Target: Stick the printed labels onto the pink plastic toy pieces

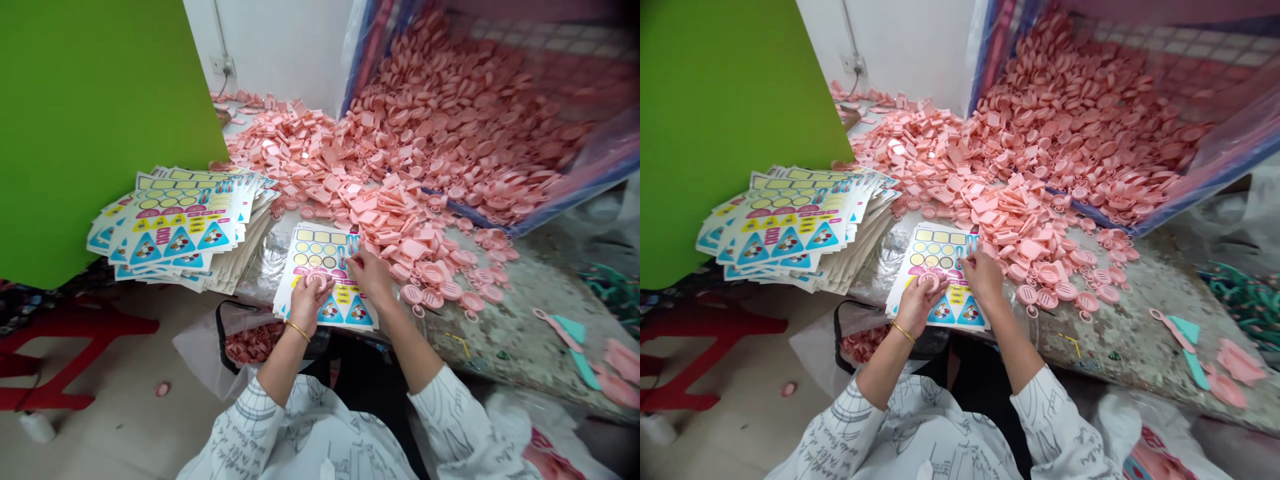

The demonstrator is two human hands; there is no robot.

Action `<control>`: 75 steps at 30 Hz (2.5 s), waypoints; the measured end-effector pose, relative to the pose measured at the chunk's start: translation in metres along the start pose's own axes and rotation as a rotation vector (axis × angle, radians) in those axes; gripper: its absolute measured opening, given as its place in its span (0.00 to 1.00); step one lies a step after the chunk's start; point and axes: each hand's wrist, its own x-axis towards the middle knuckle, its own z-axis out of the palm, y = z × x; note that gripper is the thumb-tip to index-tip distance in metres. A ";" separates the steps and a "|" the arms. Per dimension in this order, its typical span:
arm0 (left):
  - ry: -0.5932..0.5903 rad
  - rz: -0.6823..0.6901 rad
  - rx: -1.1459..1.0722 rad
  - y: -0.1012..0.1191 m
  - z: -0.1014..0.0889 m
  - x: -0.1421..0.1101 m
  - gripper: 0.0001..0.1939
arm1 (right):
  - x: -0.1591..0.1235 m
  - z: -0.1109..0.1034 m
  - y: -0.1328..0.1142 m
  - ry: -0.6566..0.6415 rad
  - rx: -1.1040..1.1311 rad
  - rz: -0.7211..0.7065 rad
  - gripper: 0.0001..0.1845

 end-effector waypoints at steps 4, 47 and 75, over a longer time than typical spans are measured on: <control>-0.015 0.006 0.005 0.000 0.000 0.000 0.07 | -0.008 0.006 -0.007 -0.042 -0.187 -0.005 0.11; -0.170 -0.106 -0.257 0.021 0.007 -0.043 0.21 | -0.035 -0.048 -0.039 -0.247 -0.015 -0.419 0.14; 0.199 0.119 0.191 0.035 -0.086 -0.090 0.23 | -0.089 -0.057 -0.015 -0.103 -0.051 -0.382 0.21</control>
